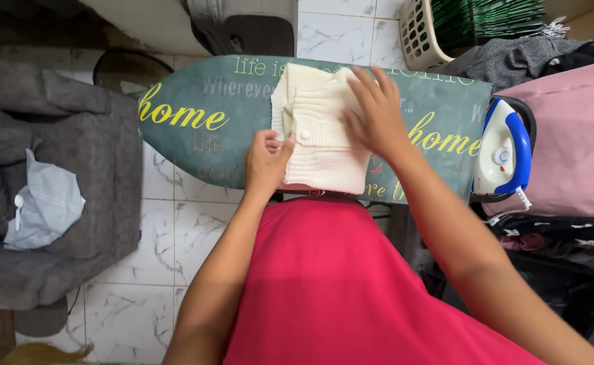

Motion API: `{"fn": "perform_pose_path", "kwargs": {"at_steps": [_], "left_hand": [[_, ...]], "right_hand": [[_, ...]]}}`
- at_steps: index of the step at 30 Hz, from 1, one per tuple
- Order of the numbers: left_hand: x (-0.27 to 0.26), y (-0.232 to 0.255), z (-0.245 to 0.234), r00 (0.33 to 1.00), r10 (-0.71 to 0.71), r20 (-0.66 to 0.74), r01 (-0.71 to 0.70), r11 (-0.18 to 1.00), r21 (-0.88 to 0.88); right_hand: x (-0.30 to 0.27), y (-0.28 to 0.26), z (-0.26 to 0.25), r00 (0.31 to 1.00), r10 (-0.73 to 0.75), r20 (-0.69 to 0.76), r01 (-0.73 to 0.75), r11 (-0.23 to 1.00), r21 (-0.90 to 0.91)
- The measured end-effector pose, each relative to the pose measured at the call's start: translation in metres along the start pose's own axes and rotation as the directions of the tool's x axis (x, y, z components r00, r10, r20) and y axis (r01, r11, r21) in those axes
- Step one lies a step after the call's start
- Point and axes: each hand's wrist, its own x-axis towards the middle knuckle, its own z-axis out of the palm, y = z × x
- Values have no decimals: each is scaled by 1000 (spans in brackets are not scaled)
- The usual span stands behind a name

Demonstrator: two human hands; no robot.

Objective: The person irons a white knit sweater on an ironing board, then folds it neatly and places it into an open suitcase. The person uses a handheld iron and handles the sweater with both hands throughout the process.

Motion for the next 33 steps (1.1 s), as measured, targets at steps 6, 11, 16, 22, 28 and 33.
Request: {"fn": "perform_pose_path", "kwargs": {"at_steps": [6,11,16,22,28,33], "left_hand": [[-17,5,5,815,519,-259,-399,825,399],[-5,-27,10,991,78,-105,-44,954,296],[-27,0,10,974,126,-187,-72,960,272],[0,32,56,596,798,92,-698,458,550],[63,24,61,782,623,-12,-424,546,723],[69,-13,32,862,493,-122,-279,660,697]], "right_hand": [[70,15,13,815,196,546,-250,968,27],[88,15,49,965,70,253,-156,927,340],[79,-13,86,992,-129,10,129,991,34],[71,9,99,981,118,153,-189,756,626],[17,11,75,980,170,100,-185,968,169],[-31,0,68,954,145,261,-143,989,-25]]}}
